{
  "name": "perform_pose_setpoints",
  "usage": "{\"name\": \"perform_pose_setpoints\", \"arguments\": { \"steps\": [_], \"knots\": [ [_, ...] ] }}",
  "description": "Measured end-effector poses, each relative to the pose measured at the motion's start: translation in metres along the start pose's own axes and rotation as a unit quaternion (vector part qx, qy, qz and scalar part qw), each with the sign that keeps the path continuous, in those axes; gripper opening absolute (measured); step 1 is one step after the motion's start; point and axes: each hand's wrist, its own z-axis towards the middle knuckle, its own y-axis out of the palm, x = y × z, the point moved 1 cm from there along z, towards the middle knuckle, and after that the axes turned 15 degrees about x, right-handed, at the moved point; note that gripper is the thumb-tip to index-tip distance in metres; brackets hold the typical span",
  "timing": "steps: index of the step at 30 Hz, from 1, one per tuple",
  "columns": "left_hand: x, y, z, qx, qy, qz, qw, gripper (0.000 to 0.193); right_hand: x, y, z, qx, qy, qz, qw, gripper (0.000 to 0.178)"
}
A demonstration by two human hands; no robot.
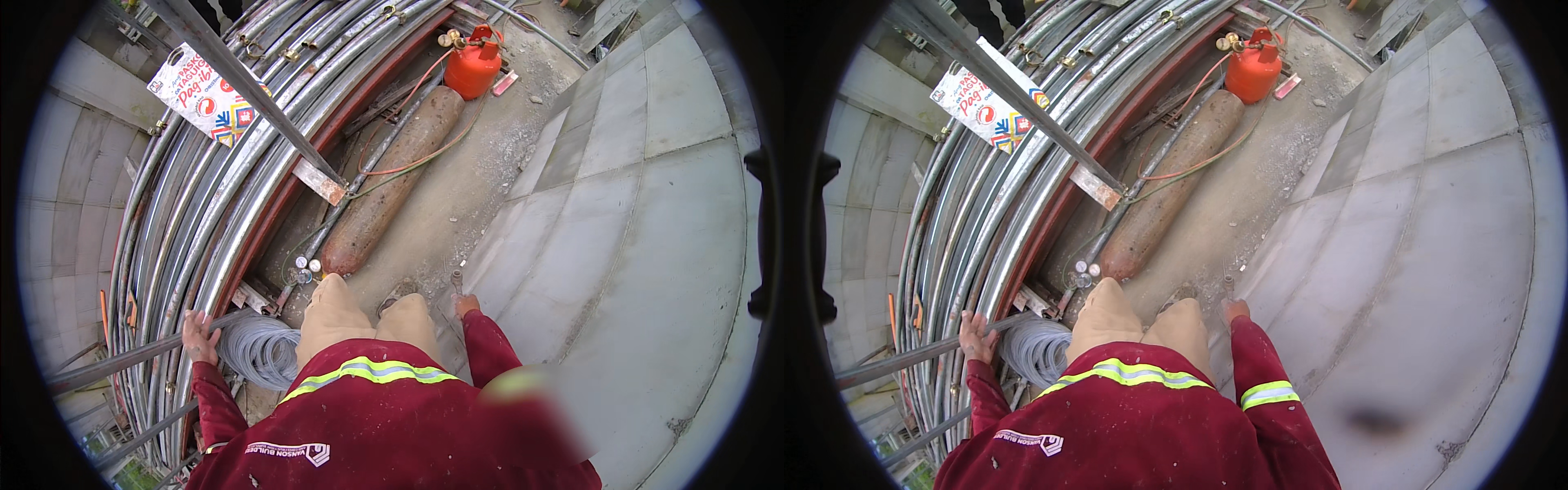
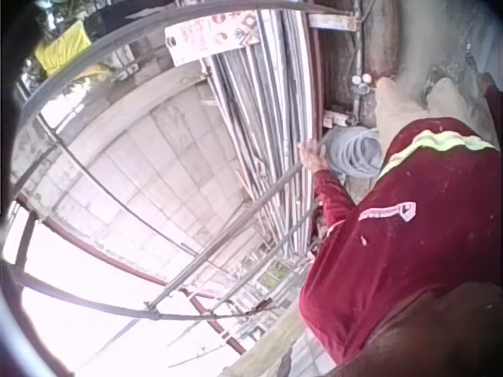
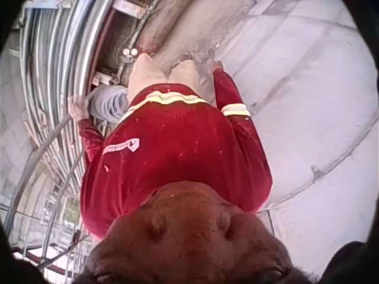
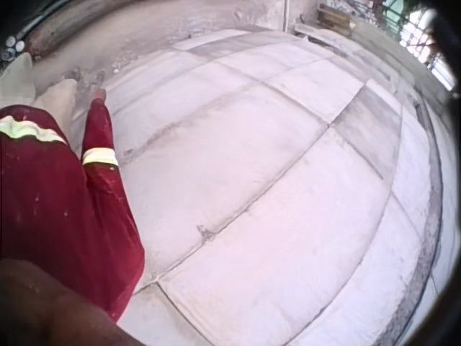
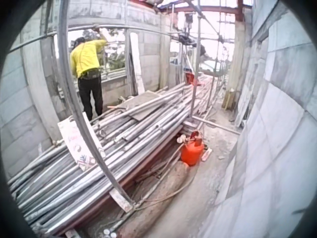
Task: The person assembles scaffolding by connecting metal poles with clamps and tightening them using a wrench. They handle multiple poles and clamps, positioning and securing them together on the scaffolding structure.
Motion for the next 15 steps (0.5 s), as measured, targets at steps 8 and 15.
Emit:
{"name": "perform_pose_setpoints", "arguments": {
  "steps": [8,15],
  "knots": [
    [0.156,0.246,-0.296,-0.563,0.096,-0.022,0.820,0.046,-0.195,-0.045,-0.010,-0.060,0.036,0.120,0.990,0.027],
    [0.284,0.287,-0.400,-0.710,0.345,-0.365,0.494,0.030,-0.173,-0.073,0.003,-0.067,0.023,0.132,0.989,0.028]
  ]
}}
